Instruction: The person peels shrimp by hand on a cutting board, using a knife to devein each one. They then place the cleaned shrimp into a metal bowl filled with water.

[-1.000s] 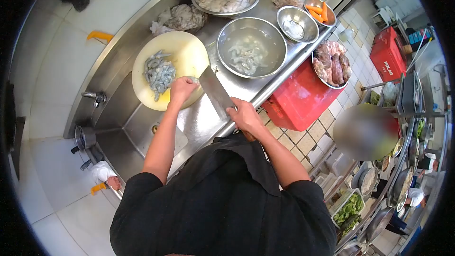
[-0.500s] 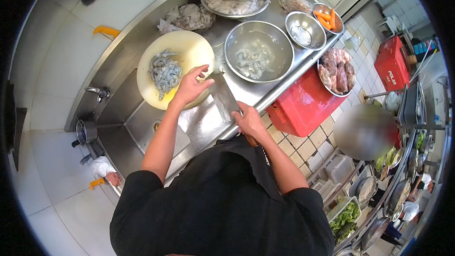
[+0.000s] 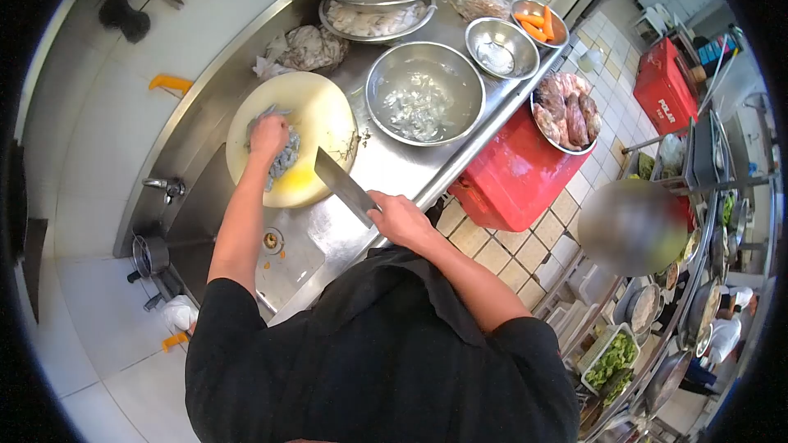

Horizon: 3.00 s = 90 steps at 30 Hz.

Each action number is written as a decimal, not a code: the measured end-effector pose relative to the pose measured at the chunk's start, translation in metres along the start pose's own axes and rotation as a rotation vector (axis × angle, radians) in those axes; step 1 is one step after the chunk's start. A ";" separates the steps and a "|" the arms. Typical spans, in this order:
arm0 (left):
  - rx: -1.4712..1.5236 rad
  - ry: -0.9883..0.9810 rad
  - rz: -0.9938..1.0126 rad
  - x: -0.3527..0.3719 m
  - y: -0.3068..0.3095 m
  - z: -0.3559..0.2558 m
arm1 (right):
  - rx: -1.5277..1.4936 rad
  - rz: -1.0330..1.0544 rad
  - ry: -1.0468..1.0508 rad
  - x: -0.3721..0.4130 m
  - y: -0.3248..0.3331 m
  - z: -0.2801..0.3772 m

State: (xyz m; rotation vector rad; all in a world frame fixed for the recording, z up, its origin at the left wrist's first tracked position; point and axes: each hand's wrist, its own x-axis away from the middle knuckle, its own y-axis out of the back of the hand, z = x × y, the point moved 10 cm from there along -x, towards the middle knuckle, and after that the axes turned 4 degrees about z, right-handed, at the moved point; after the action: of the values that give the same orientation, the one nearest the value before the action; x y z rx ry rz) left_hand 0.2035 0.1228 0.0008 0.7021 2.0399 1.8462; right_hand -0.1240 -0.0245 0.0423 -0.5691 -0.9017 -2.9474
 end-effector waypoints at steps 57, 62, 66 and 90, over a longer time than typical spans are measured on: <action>0.595 0.096 -0.135 0.101 -0.033 -0.070 | -0.731 0.111 -0.240 0.009 -0.015 -0.051; 0.620 0.134 -0.108 0.102 -0.041 -0.067 | -0.662 0.201 -0.287 0.030 -0.011 -0.047; 0.648 0.141 -0.090 0.100 -0.047 -0.063 | -0.637 0.197 -0.265 0.030 -0.008 -0.046; 0.470 0.254 0.218 0.086 -0.053 -0.073 | -0.256 -0.008 -0.285 0.012 0.024 -0.028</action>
State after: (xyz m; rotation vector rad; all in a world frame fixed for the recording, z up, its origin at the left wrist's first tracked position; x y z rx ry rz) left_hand 0.0844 0.1050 -0.0331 0.8718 2.7069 1.6396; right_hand -0.1419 -0.0585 0.0382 -1.0189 -0.5368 -3.0599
